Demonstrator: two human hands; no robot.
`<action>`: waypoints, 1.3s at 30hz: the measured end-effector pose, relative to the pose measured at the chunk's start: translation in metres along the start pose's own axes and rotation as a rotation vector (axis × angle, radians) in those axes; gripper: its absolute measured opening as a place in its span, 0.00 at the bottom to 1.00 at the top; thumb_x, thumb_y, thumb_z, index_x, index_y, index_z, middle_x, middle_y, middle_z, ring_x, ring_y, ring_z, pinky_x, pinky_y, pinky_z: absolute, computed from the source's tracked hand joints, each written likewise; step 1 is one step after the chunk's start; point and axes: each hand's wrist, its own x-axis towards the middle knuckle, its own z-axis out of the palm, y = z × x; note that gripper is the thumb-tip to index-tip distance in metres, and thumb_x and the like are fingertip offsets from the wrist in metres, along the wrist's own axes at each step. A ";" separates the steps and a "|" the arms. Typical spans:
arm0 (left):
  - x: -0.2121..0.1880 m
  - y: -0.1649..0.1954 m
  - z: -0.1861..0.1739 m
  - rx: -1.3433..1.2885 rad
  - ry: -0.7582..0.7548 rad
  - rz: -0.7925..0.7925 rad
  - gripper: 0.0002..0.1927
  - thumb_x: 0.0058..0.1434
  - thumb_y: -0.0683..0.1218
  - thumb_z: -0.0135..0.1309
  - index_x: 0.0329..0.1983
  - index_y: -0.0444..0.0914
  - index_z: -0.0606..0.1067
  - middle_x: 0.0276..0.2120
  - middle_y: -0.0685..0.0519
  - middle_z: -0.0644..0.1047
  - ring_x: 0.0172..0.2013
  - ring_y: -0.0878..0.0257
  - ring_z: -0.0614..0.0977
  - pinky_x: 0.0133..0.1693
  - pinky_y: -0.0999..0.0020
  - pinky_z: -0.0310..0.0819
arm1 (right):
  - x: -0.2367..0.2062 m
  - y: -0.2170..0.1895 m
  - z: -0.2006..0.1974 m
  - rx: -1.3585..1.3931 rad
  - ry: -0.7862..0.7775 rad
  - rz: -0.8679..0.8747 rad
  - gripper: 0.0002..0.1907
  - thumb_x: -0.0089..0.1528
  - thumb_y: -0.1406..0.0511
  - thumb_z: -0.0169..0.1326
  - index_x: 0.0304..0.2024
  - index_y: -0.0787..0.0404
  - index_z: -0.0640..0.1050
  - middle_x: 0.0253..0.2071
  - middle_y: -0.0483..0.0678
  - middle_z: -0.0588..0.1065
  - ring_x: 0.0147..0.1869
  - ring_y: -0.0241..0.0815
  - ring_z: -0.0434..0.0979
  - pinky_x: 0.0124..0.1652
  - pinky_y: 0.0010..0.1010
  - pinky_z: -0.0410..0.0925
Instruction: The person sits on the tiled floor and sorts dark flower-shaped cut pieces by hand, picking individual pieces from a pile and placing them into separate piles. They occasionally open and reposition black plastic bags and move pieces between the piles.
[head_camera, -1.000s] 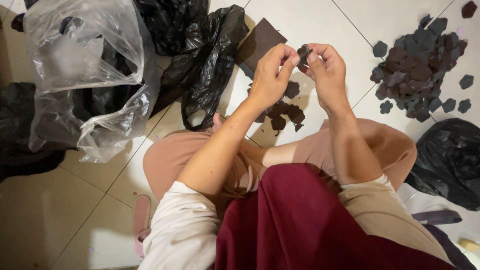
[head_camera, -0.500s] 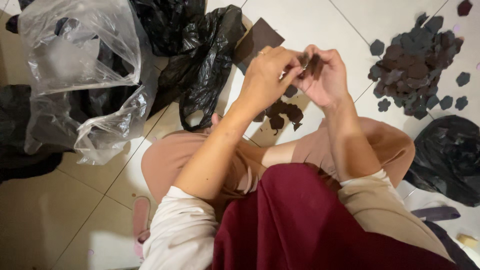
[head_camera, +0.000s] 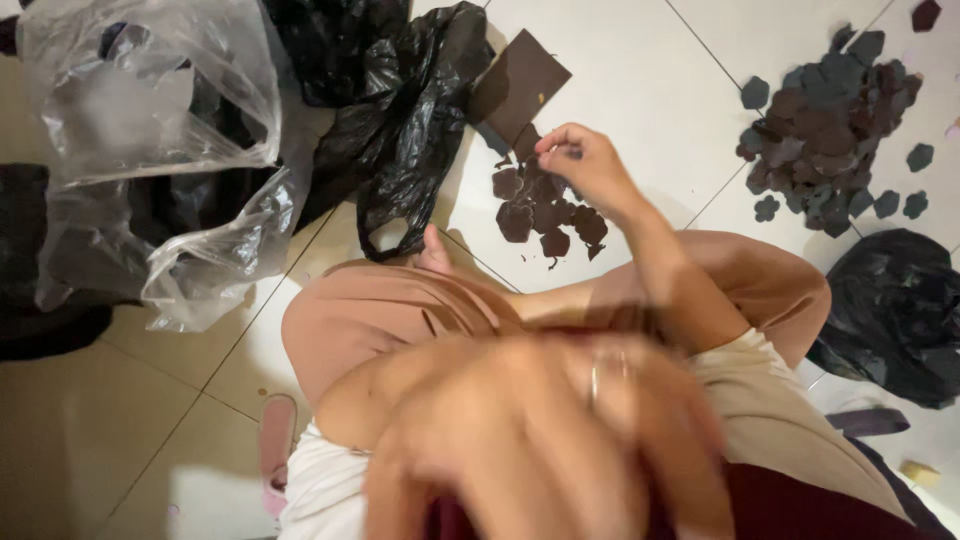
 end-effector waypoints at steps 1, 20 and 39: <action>0.001 0.005 0.006 -0.043 -0.011 0.022 0.12 0.66 0.52 0.59 0.34 0.41 0.73 0.38 0.56 0.77 0.38 0.62 0.78 0.38 0.71 0.74 | 0.002 0.007 0.008 -0.244 0.027 -0.130 0.10 0.63 0.68 0.62 0.47 0.60 0.80 0.35 0.45 0.73 0.41 0.37 0.72 0.42 0.30 0.68; -0.017 0.029 -0.049 0.404 0.385 0.015 0.28 0.74 0.64 0.43 0.31 0.36 0.73 0.34 0.53 0.74 0.41 0.57 0.75 0.46 0.67 0.69 | 0.013 0.057 0.030 -0.885 0.337 -0.482 0.24 0.60 0.65 0.60 0.59 0.63 0.76 0.50 0.65 0.74 0.46 0.62 0.75 0.42 0.46 0.70; -0.077 -0.118 -0.183 1.148 0.828 -0.684 0.19 0.57 0.49 0.64 0.48 0.35 0.78 0.33 0.52 0.82 0.34 0.61 0.85 0.36 0.67 0.79 | -0.022 -0.025 -0.031 0.403 0.105 -0.035 0.18 0.64 0.71 0.60 0.57 0.64 0.77 0.36 0.40 0.75 0.28 0.22 0.65 0.24 0.15 0.57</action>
